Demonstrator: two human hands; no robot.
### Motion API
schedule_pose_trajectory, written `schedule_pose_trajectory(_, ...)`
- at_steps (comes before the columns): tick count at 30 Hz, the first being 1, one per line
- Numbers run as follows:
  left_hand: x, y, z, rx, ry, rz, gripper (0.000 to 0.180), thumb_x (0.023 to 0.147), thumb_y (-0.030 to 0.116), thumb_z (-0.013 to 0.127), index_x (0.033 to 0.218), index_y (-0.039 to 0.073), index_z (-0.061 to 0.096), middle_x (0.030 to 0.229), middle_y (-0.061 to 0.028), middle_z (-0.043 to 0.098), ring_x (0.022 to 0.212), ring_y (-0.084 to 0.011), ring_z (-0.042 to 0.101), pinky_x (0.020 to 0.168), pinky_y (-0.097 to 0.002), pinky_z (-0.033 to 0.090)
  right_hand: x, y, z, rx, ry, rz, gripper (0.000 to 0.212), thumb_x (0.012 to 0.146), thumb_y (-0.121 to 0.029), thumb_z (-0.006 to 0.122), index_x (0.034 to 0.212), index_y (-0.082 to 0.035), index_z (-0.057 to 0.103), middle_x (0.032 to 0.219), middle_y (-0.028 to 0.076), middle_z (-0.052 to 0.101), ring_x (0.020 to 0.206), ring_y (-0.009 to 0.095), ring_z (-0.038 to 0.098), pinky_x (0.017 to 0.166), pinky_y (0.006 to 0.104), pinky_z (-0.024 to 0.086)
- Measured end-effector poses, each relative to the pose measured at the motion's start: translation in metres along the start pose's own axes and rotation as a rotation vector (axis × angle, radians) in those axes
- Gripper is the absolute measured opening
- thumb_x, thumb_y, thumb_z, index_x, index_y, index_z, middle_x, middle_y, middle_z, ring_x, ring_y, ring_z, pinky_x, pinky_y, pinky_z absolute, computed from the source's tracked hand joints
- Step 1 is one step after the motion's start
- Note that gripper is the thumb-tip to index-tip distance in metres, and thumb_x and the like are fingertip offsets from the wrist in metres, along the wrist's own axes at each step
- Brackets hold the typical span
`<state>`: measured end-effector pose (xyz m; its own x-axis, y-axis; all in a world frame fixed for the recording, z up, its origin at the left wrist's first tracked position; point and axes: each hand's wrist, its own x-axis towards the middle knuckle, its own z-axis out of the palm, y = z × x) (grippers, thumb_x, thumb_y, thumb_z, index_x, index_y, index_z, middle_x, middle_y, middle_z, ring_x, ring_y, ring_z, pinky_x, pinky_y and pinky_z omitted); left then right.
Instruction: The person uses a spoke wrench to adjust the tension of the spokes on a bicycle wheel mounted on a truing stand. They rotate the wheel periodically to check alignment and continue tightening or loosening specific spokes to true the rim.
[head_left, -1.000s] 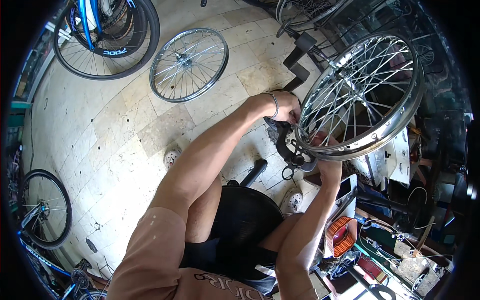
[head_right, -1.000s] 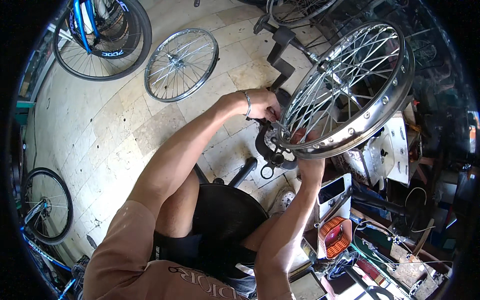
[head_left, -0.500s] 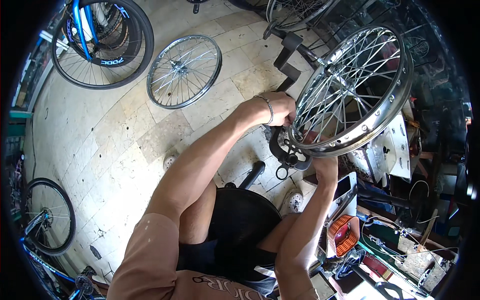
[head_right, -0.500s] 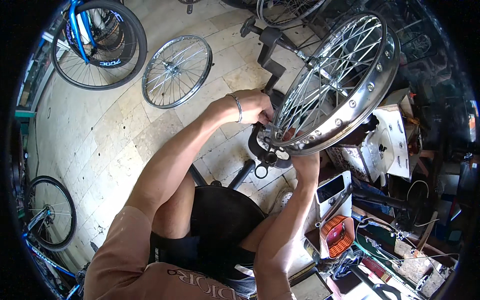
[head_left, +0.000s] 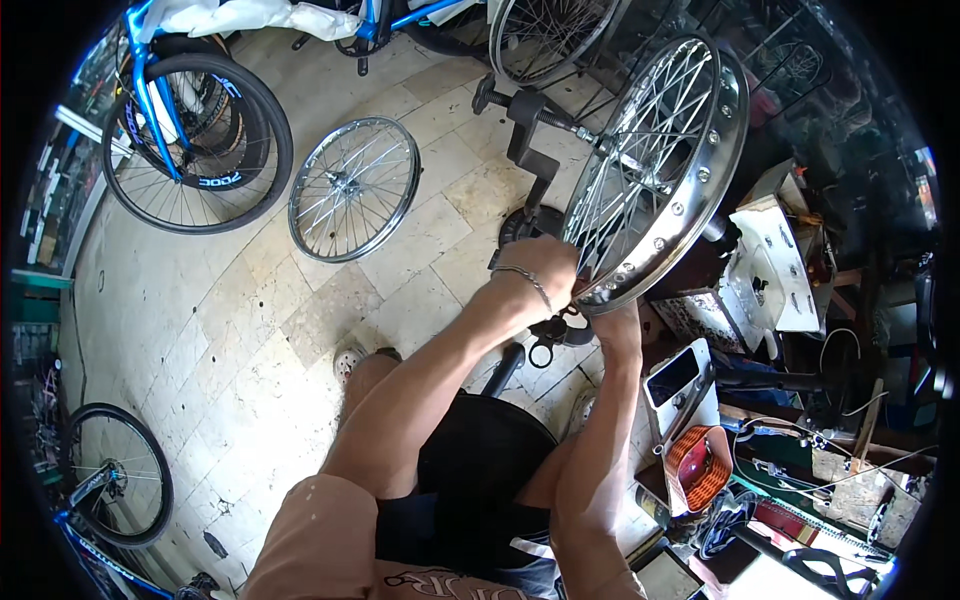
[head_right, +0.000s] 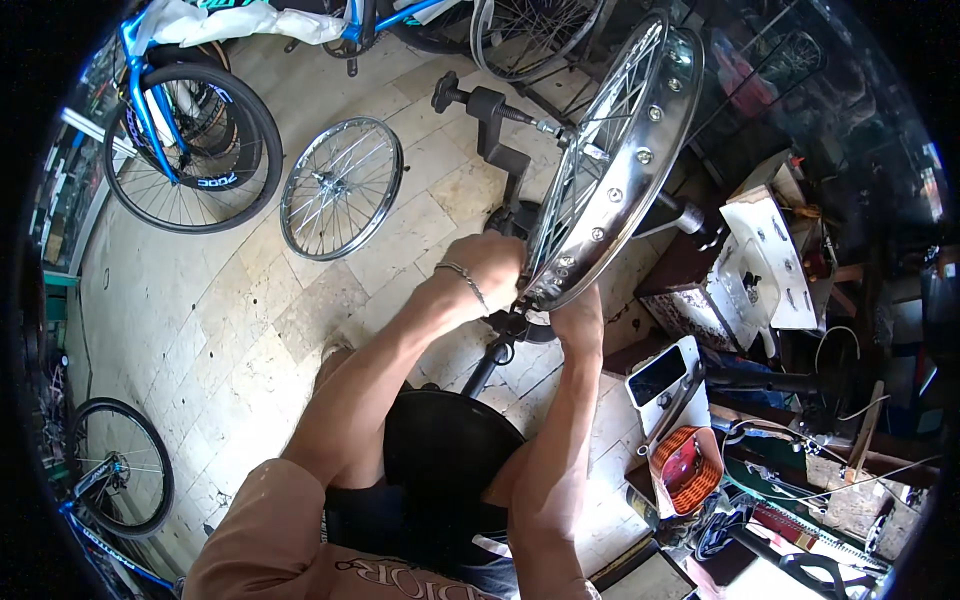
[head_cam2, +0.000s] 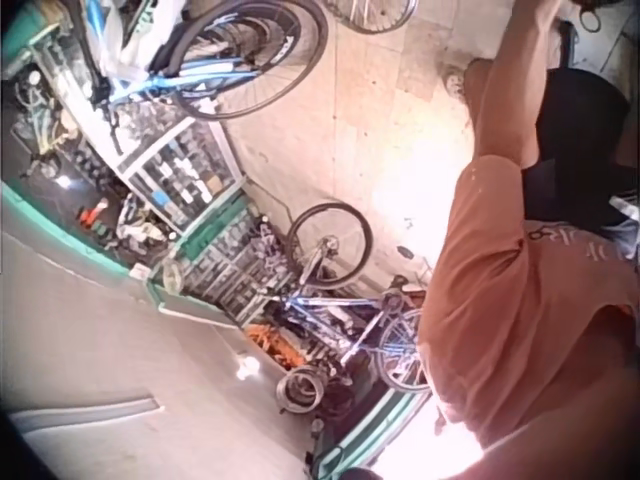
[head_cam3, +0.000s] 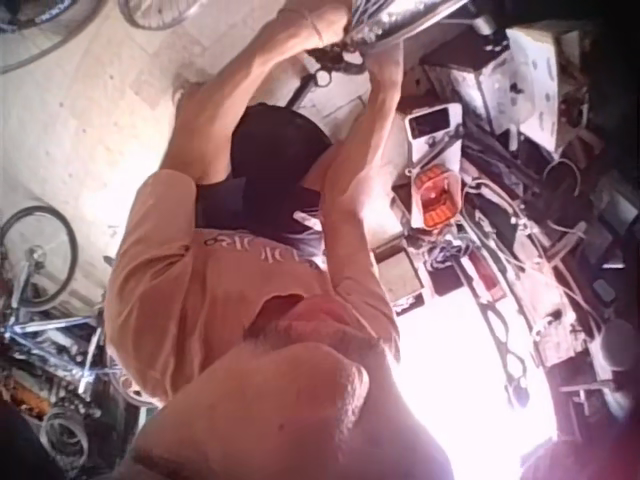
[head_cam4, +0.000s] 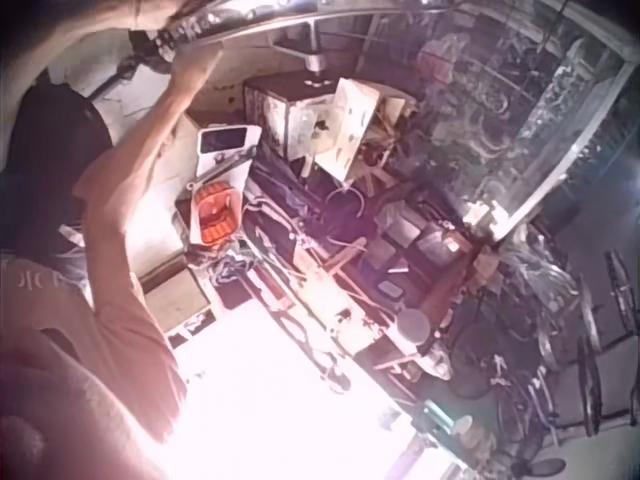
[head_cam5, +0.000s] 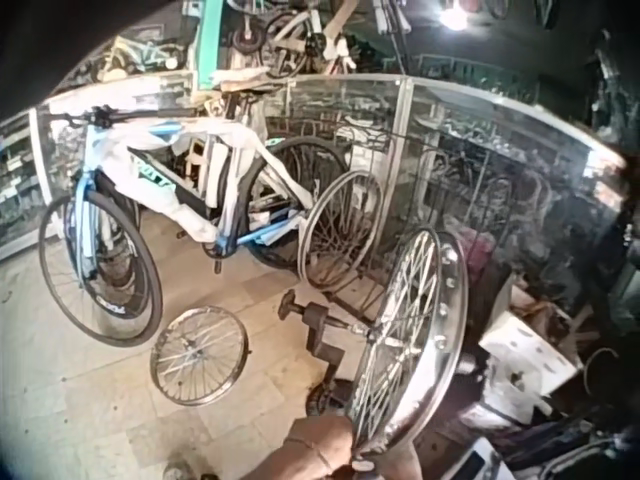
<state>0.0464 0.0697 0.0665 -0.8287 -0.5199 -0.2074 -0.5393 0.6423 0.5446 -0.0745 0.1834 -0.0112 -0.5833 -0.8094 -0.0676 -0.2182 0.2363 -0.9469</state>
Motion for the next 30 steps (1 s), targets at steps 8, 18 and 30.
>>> schedule_pose_trajectory(8,0.014,-0.052,0.02,-0.306,0.104,0.282,0.01,0.075,0.004,0.069,0.085,0.003,0.068,0.076,-0.0139,0.068,0.068,-0.0239,0.066,0.063,-0.0322,0.051,0.008,0.015,-0.01,-0.063,0.086,-0.032,0.025,0.078,-0.016,0.059,0.092,0.004,0.065,0.079,0.025,0.064,0.074,0.031,0.065,0.066,0.0381,0.049)
schedule_pose_trajectory(18,0.057,-0.05,0.016,-0.52,-0.149,0.229,0.017,0.074,-0.011,0.061,0.086,-0.001,0.068,0.079,-0.0088,0.07,0.073,-0.0126,0.065,0.067,-0.0276,0.052,0.0,-0.003,-0.012,-0.148,0.008,0.145,0.023,0.074,-0.022,0.063,0.08,0.0,0.063,0.076,0.022,0.064,0.073,0.033,0.063,0.067,0.0379,0.047)
schedule_pose_trajectory(30,0.004,-0.024,0.007,0.1,0.131,0.261,0.012,0.074,0.009,0.064,0.085,0.01,0.068,0.074,-0.0144,0.066,0.07,-0.0331,0.064,0.063,-0.0428,0.05,-0.005,-0.035,-0.007,-0.178,0.096,0.146,0.026,0.083,-0.021,0.06,0.092,0.003,0.065,0.08,0.021,0.066,0.079,0.029,0.067,0.07,0.0362,0.05)
